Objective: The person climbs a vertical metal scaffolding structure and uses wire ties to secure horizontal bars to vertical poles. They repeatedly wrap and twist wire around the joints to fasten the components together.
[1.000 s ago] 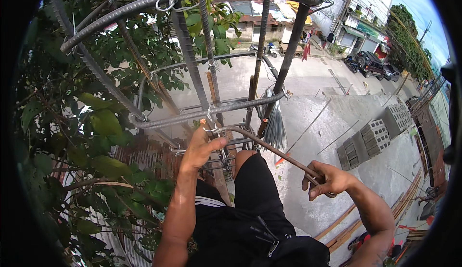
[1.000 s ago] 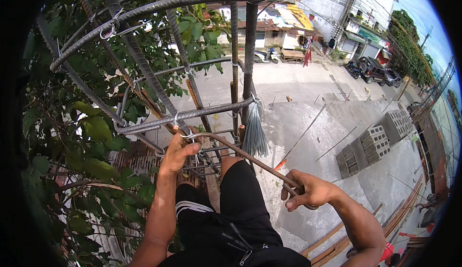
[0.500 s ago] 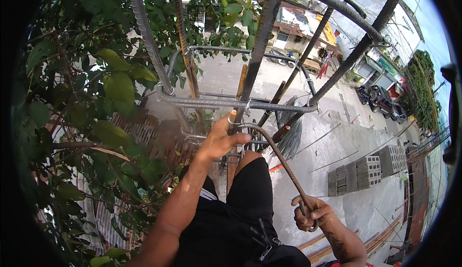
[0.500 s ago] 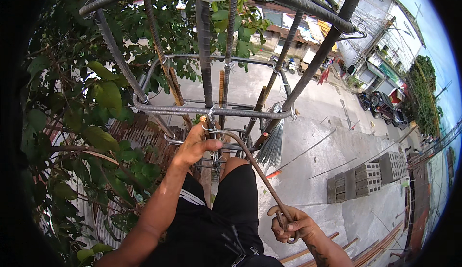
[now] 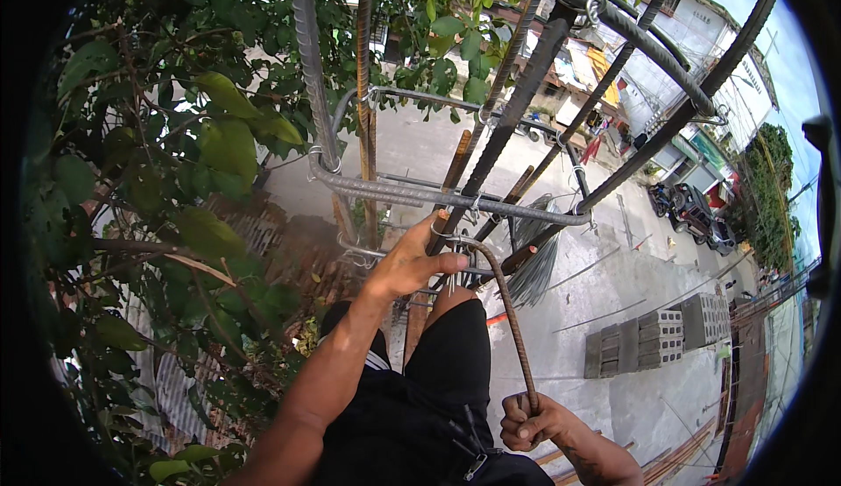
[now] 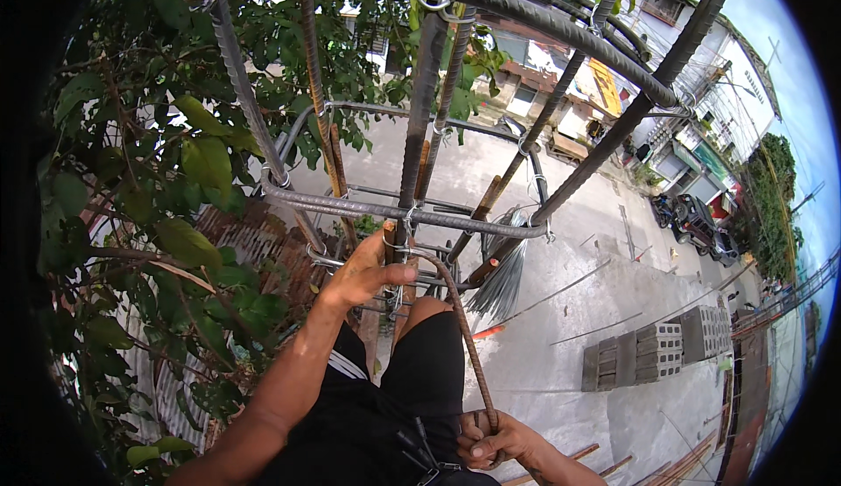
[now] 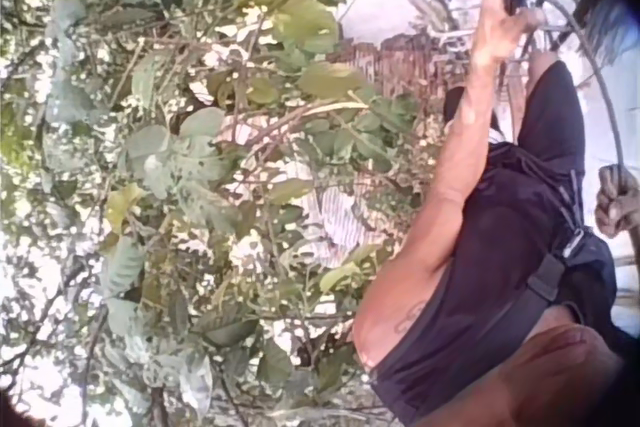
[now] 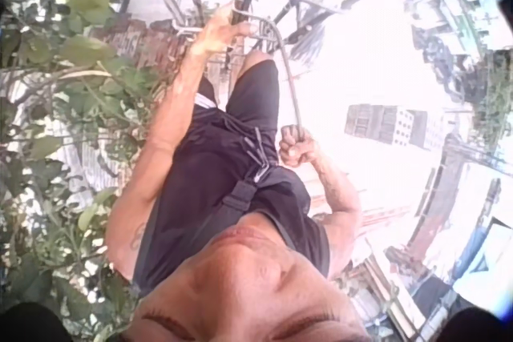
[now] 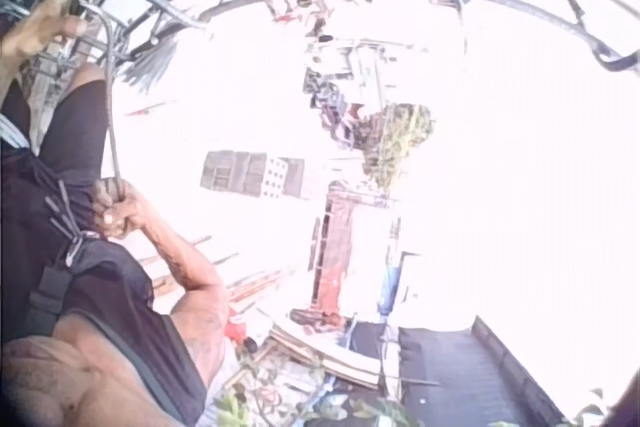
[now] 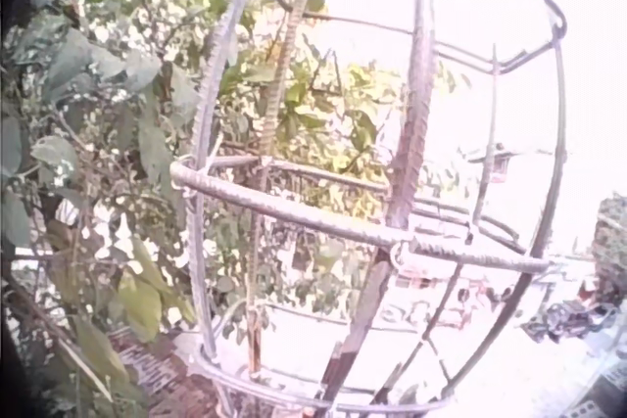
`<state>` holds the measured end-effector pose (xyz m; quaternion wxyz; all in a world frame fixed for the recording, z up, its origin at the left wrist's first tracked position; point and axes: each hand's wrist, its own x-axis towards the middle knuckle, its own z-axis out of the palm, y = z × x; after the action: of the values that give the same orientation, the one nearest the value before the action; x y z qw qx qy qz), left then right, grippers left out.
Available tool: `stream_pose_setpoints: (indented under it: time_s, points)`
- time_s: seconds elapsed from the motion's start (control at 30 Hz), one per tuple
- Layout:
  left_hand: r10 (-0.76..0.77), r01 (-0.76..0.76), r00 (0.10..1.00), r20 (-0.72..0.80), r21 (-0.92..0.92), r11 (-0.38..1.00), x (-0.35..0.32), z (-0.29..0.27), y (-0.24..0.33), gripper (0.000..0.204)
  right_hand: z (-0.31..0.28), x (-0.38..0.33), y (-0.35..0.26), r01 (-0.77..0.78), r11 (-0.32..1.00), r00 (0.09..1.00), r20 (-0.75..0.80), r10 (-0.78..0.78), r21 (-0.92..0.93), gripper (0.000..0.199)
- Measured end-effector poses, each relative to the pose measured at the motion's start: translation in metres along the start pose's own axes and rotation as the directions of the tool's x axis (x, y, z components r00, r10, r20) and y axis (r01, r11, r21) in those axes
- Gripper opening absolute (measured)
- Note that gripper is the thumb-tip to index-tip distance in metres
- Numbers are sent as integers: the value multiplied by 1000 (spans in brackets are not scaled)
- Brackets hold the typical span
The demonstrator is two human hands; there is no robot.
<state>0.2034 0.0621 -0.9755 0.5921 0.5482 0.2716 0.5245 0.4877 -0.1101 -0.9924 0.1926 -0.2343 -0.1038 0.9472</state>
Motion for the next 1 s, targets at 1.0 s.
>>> stream_pose_setpoints:
  time_s: [1.0]
  points:
    - [21, 12, 997, -76, 408, 913, 2, -9, -31, 45, -27, -11, -51, -201, -34, 779, -138, -612, -979, 30]
